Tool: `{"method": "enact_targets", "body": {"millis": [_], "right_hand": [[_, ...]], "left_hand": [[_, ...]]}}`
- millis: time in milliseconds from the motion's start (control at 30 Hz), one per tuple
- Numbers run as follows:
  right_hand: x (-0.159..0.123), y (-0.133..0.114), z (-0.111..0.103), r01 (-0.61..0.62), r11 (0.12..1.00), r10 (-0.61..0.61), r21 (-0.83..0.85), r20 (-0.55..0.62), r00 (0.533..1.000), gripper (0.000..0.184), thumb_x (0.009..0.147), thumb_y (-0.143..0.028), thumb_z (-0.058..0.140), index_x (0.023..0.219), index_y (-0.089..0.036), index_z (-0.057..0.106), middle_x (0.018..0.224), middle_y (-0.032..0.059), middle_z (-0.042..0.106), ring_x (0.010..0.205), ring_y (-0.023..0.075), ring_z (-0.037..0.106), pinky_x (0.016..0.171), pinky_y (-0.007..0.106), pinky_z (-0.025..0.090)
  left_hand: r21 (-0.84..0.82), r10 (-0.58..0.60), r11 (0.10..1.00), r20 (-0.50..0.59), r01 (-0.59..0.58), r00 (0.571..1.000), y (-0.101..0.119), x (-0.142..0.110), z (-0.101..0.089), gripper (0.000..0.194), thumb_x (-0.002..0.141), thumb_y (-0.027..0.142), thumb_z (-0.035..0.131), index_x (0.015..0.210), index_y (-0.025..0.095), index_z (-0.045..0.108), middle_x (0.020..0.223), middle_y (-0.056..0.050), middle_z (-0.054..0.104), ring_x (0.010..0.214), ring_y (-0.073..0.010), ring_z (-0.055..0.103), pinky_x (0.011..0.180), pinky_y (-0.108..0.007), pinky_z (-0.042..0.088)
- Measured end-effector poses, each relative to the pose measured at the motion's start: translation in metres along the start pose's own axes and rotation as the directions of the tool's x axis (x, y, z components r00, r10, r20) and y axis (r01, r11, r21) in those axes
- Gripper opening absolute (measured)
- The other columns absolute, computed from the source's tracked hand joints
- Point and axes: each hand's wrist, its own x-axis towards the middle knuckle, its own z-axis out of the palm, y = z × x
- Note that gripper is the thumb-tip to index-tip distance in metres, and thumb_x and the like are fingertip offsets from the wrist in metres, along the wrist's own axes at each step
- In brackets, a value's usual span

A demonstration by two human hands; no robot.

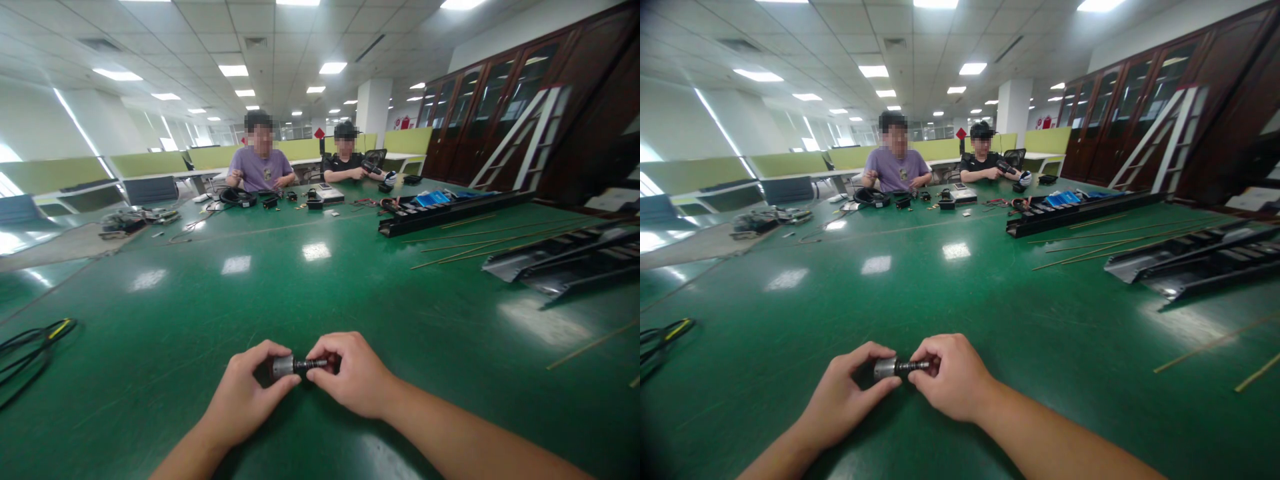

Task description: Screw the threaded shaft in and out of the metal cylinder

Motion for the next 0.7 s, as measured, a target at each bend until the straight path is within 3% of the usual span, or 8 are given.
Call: {"method": "enact_targets", "body": {"millis": [700], "right_hand": [[-0.0008, 0.0006, 0.0011, -0.012, 1.000, 0.012, 0.014, 0.001, 1.000, 0.007, 0.072, -0.017, 0.071, 0.078, -0.017, 0.073, 0.063, -0.0009, 0.064, 0.057, 0.0126, 0.056, 0.056, 0.022, 0.039]], "left_hand": [[-0.007, -0.018, 1.000, 0.021, 0.018, 1.000, 0.0012, 0.0015, -0.0010, 0.020, 0.081, 0.033, 0.073, 0.097, 0.023, 0.067, 0.085, 0.001, 0.071, 0.078, -0.0173, 0.067, 0.071, -0.025, 0.048]]}}
